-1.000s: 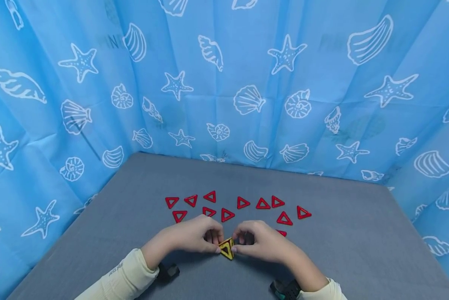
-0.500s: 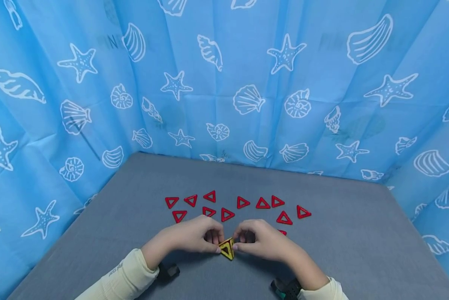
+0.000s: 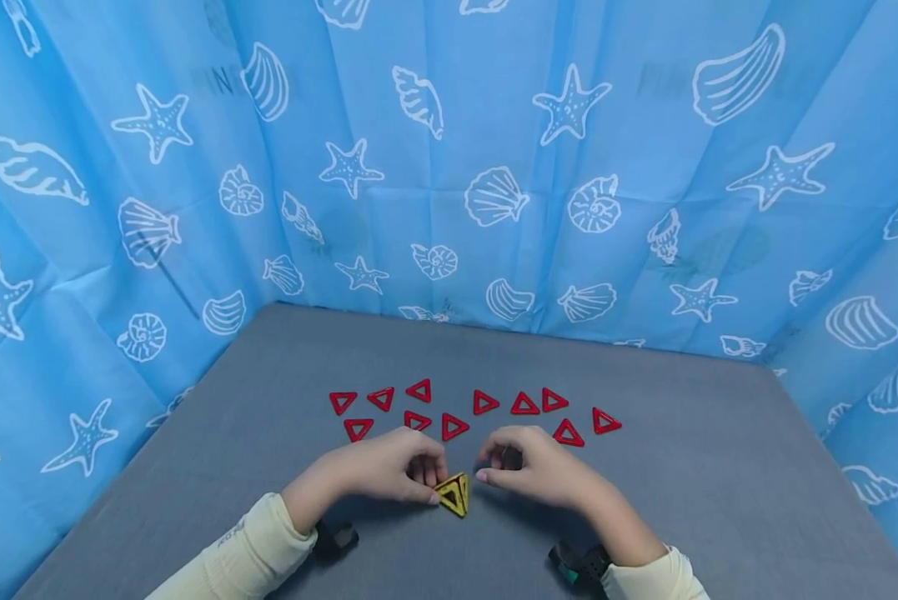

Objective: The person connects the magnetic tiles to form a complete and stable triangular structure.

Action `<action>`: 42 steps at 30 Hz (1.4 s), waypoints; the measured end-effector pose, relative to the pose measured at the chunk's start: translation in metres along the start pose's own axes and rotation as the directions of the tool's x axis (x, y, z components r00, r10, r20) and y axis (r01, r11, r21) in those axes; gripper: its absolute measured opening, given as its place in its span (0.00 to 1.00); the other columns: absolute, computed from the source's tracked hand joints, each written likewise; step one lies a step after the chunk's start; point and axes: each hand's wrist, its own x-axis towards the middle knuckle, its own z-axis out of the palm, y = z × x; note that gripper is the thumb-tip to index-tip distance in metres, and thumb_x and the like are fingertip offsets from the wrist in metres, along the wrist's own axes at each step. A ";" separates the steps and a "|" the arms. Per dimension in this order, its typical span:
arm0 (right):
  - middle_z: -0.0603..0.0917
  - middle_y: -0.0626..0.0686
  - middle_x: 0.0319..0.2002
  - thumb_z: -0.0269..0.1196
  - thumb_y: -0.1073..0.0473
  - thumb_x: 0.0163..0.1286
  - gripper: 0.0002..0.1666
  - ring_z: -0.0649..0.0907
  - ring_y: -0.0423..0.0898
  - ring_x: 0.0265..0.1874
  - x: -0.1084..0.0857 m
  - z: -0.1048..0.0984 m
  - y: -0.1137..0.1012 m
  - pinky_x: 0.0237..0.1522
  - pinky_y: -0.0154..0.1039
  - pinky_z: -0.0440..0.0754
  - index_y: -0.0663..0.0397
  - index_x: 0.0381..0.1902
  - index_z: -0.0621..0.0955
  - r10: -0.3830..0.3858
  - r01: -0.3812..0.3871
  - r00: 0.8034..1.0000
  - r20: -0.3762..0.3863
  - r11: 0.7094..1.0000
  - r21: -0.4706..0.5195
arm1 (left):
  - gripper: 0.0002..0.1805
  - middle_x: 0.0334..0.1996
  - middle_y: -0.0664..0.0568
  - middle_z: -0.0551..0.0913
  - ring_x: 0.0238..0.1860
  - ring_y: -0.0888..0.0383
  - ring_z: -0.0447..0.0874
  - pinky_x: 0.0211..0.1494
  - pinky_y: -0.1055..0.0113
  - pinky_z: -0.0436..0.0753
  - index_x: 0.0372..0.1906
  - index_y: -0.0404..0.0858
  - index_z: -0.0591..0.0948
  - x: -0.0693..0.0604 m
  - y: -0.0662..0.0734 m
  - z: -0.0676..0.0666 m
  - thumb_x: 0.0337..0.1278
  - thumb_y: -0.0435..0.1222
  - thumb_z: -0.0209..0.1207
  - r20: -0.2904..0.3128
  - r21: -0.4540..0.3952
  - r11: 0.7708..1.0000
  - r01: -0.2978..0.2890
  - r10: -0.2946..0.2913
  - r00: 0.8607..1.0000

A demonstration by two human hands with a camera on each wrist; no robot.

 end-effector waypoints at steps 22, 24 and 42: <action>0.84 0.51 0.39 0.72 0.60 0.70 0.15 0.80 0.40 0.32 -0.026 -0.063 0.023 0.34 0.35 0.81 0.59 0.52 0.86 0.166 -0.161 0.982 0.086 0.985 -0.059 | 0.11 0.35 0.60 0.83 0.34 0.65 0.81 0.42 0.70 0.82 0.51 0.44 0.86 0.000 -0.014 -0.004 0.66 0.38 0.71 -0.099 -0.003 0.998 0.060 -0.060 0.993; 0.82 0.50 0.36 0.74 0.62 0.67 0.15 0.79 0.40 0.30 -0.029 -0.067 0.026 0.32 0.35 0.79 0.59 0.50 0.86 0.191 -0.185 0.975 0.110 0.981 -0.066 | 0.12 0.37 0.59 0.84 0.37 0.64 0.82 0.45 0.70 0.83 0.51 0.44 0.86 0.002 -0.014 -0.004 0.66 0.40 0.72 -0.140 0.037 0.997 0.068 -0.062 0.988; 0.81 0.52 0.32 0.79 0.65 0.57 0.17 0.79 0.45 0.31 -0.030 -0.067 0.027 0.31 0.36 0.79 0.56 0.42 0.85 0.283 -0.275 0.954 0.101 0.957 -0.088 | 0.18 0.49 0.53 0.86 0.46 0.60 0.82 0.50 0.60 0.86 0.54 0.44 0.87 0.043 -0.009 -0.005 0.64 0.46 0.73 -0.371 0.289 0.908 0.303 -0.186 0.910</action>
